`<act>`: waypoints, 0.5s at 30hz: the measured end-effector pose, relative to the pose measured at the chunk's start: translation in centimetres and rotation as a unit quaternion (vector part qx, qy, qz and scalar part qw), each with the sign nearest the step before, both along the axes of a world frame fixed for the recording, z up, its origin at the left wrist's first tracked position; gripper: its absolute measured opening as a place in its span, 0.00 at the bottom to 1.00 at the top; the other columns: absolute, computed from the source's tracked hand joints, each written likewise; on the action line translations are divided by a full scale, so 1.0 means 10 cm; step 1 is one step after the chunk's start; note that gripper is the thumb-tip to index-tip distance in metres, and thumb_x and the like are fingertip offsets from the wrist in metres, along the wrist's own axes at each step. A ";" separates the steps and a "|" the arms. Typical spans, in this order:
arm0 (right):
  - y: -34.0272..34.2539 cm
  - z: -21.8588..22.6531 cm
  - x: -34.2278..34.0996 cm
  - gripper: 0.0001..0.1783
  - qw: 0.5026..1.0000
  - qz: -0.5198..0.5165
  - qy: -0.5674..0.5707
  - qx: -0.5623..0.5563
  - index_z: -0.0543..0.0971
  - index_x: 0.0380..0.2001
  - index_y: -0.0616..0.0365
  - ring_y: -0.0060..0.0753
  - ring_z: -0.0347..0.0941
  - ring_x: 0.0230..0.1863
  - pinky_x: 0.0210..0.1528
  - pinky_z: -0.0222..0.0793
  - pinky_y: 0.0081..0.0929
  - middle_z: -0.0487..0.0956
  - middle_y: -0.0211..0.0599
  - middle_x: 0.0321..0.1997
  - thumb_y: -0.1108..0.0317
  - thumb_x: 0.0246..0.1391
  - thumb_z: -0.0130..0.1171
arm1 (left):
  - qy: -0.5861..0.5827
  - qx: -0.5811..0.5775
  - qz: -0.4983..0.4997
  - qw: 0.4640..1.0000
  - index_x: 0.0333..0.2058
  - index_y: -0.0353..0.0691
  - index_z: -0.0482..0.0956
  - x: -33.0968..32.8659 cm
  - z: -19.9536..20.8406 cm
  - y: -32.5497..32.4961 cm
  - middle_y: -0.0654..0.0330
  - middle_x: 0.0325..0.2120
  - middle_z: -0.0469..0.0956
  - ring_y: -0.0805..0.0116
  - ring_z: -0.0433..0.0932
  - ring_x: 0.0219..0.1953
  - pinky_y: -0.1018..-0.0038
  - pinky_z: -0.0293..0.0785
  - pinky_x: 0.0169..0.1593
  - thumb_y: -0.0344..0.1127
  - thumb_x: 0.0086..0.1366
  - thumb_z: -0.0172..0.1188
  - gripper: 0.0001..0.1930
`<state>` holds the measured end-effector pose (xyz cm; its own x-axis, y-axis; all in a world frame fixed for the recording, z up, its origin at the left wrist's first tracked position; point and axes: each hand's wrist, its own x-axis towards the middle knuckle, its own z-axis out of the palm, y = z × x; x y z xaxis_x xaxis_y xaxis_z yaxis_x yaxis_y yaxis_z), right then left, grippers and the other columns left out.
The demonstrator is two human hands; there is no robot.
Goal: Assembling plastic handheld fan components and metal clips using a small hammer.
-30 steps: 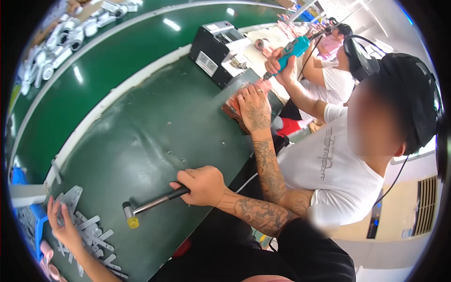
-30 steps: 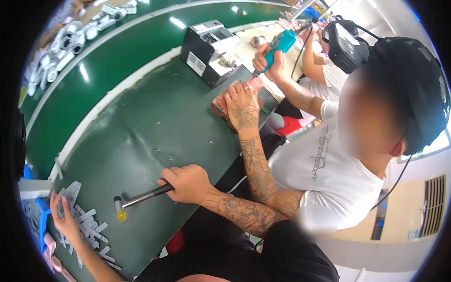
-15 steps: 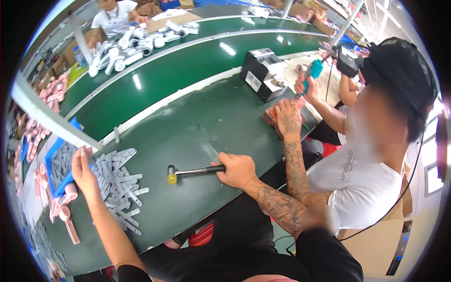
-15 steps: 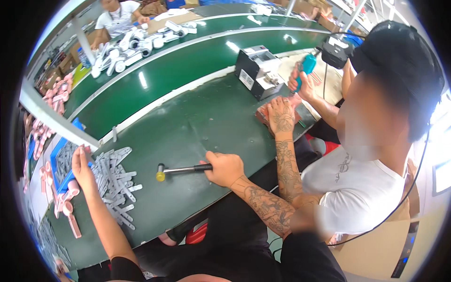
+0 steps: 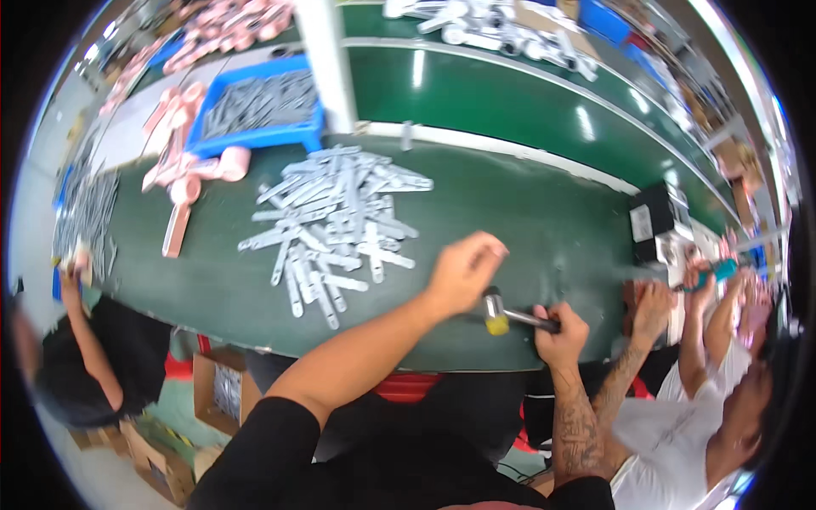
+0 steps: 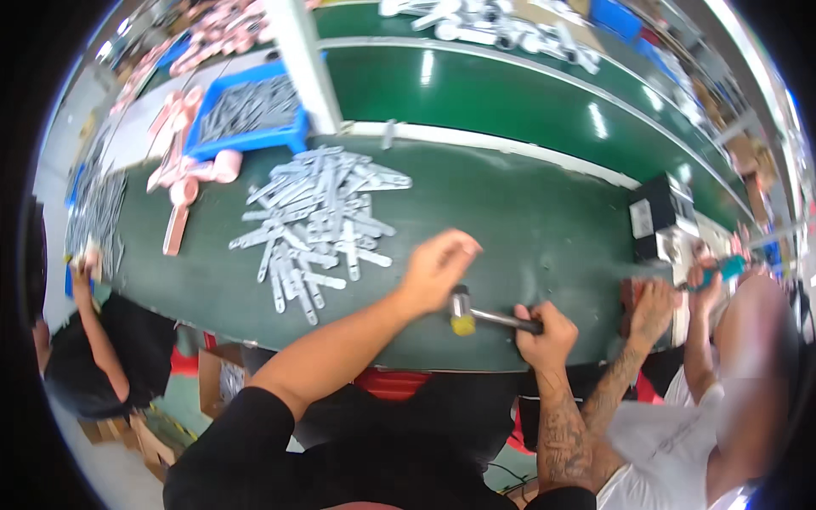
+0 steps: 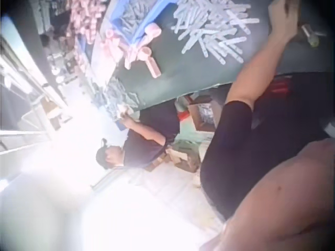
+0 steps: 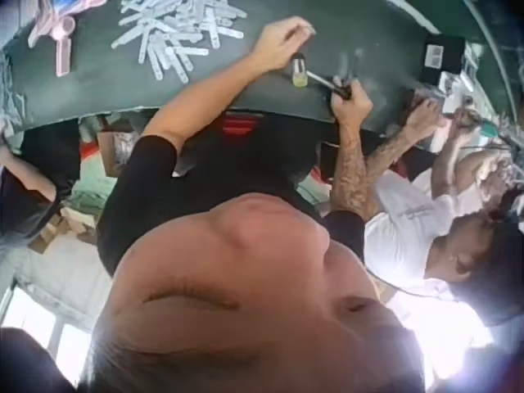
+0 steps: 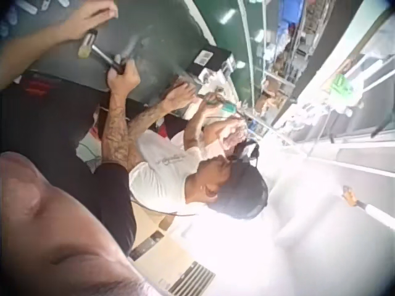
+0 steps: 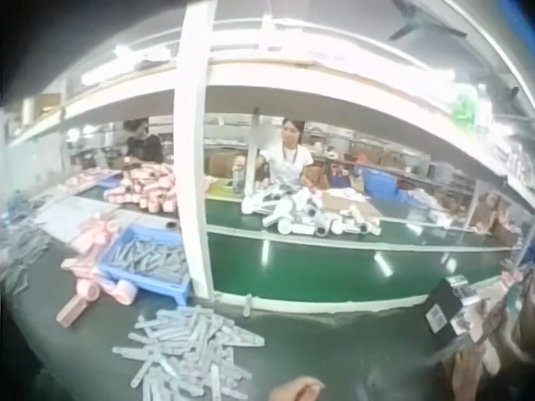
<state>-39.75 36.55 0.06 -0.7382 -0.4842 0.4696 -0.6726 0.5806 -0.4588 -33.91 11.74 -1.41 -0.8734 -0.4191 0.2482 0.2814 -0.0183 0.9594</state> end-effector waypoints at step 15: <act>-0.11 0.03 -0.04 0.23 0.994 -0.040 0.017 0.101 0.72 0.24 0.53 0.52 0.72 0.21 0.25 0.66 0.44 0.73 0.40 0.19 0.56 0.59 0.76 | -0.065 -0.144 0.218 0.963 0.36 0.41 0.85 -0.18 0.40 -0.70 0.60 0.24 0.77 0.66 0.75 0.25 0.69 0.73 0.30 0.36 0.64 0.76 0.09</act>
